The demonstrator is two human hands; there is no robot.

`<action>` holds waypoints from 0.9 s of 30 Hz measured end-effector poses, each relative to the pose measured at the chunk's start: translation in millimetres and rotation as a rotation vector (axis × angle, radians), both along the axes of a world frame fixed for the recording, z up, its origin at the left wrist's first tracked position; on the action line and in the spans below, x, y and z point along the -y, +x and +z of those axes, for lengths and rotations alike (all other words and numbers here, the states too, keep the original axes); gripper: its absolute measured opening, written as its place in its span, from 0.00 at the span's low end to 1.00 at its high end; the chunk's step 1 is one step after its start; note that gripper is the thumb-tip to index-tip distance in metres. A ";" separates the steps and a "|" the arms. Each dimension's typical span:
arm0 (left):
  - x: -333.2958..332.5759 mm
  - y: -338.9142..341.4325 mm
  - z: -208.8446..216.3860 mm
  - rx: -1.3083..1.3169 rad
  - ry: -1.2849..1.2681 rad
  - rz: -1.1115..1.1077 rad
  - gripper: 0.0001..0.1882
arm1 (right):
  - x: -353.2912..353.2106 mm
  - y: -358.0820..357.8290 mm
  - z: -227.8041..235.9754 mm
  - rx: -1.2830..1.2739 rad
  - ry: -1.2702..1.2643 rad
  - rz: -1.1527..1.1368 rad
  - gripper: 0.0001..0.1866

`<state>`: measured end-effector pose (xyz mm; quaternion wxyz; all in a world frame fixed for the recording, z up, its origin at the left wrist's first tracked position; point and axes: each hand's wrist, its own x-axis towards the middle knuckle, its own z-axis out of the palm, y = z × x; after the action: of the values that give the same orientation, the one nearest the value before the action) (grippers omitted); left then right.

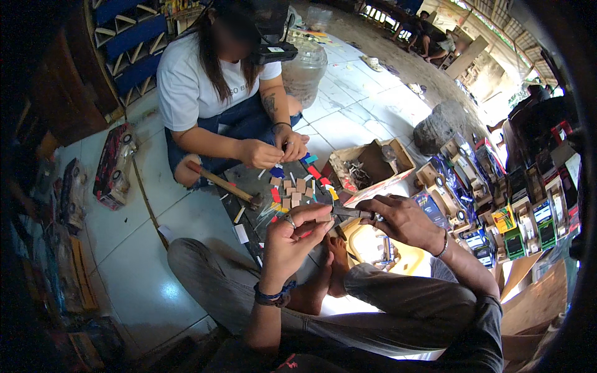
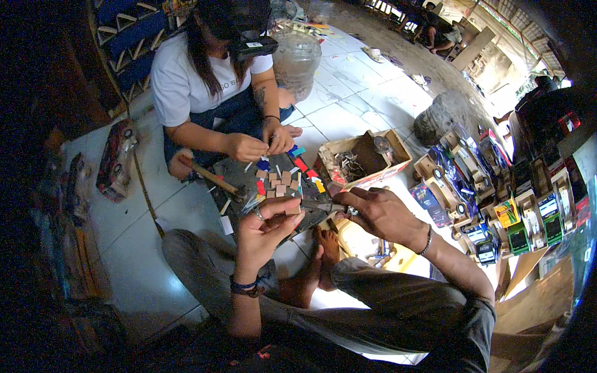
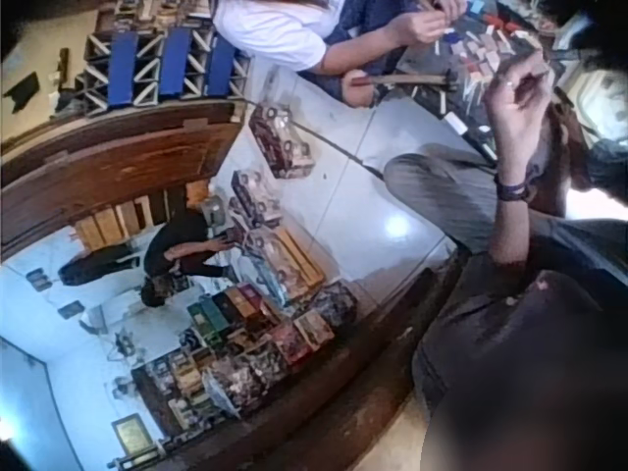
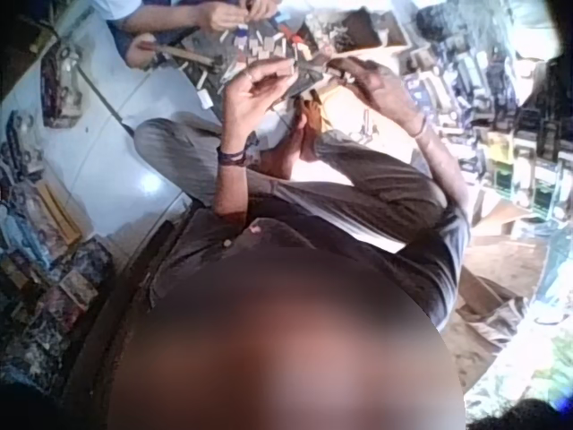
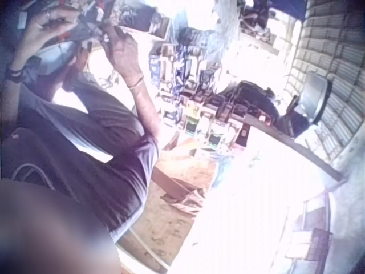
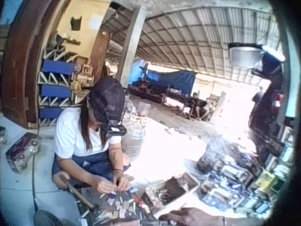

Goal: The person sits on the floor and uses pliers to manipulate small wooden pieces, repeatedly picking them up, adjusting them, and placing them into a container. A coworker nearby uses a hammer on similar items.

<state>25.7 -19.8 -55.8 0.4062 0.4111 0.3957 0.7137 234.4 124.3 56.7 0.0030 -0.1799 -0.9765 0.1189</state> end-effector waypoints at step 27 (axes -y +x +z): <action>-3.7 10.4 5.9 -0.052 -0.076 0.056 0.16 | 1.7 -1.7 -6.4 -0.046 0.080 -0.118 0.17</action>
<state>36.1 -16.0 -49.9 0.3908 0.4026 0.4443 0.6984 232.7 122.5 50.3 0.0398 -0.2339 -0.9678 0.0836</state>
